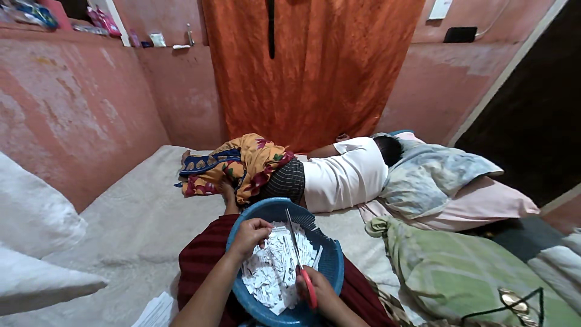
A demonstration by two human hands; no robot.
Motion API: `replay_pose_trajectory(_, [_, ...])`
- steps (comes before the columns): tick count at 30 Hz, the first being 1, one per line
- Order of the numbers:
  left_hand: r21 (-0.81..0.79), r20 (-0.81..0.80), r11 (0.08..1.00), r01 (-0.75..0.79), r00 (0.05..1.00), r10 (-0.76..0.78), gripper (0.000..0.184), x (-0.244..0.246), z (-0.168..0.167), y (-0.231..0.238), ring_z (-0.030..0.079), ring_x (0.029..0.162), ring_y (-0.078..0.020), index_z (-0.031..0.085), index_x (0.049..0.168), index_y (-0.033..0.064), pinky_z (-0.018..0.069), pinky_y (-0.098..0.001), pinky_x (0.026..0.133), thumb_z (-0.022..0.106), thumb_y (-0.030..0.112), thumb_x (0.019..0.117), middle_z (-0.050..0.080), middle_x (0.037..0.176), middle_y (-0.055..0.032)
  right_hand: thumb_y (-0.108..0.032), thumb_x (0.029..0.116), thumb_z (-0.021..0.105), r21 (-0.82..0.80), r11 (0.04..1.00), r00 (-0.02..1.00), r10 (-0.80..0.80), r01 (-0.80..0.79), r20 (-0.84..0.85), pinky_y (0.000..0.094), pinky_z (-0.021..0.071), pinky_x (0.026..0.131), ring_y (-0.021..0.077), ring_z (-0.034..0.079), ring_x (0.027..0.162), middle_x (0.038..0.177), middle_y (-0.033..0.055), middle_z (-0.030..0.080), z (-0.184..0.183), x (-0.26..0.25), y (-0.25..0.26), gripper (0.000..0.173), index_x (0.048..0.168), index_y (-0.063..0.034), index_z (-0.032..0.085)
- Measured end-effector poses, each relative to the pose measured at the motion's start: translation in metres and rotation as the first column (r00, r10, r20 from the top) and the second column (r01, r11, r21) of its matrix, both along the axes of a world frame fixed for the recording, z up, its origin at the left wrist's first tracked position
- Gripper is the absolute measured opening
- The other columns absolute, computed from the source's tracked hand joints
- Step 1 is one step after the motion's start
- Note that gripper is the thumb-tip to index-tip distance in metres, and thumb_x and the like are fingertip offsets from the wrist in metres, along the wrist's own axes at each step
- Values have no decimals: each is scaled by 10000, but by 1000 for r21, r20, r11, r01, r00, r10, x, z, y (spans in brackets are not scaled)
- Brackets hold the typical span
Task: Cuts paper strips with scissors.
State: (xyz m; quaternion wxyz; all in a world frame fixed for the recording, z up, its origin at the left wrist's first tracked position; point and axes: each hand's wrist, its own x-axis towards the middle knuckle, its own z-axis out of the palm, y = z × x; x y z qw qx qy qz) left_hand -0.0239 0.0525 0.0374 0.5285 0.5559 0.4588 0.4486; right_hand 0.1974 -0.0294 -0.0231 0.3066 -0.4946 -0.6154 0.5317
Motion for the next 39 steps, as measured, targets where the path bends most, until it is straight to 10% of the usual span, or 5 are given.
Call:
replay_pose_trajectory(30, [65,-17,998,-17,1000,18,70,4,-4,0,585,566,-55,670,1006,-18,521,-213,549,637,-3,946,650,752,1,-405,942,642,-74,996,993,56,-48,103,341,499,653,122,569,663,760,19,560,-2,-1,6,372,1011,-46,578])
replay_pose_trajectory(39, [57,-28,998,0,1000,1,295,4,-5,0,581,583,-63,572,1202,-47,519,-233,575,656,5,924,647,779,-9,-362,1004,599,-28,1000,997,5,-3,83,337,526,667,130,594,678,784,43,587,-4,-2,6,351,1035,-12,596])
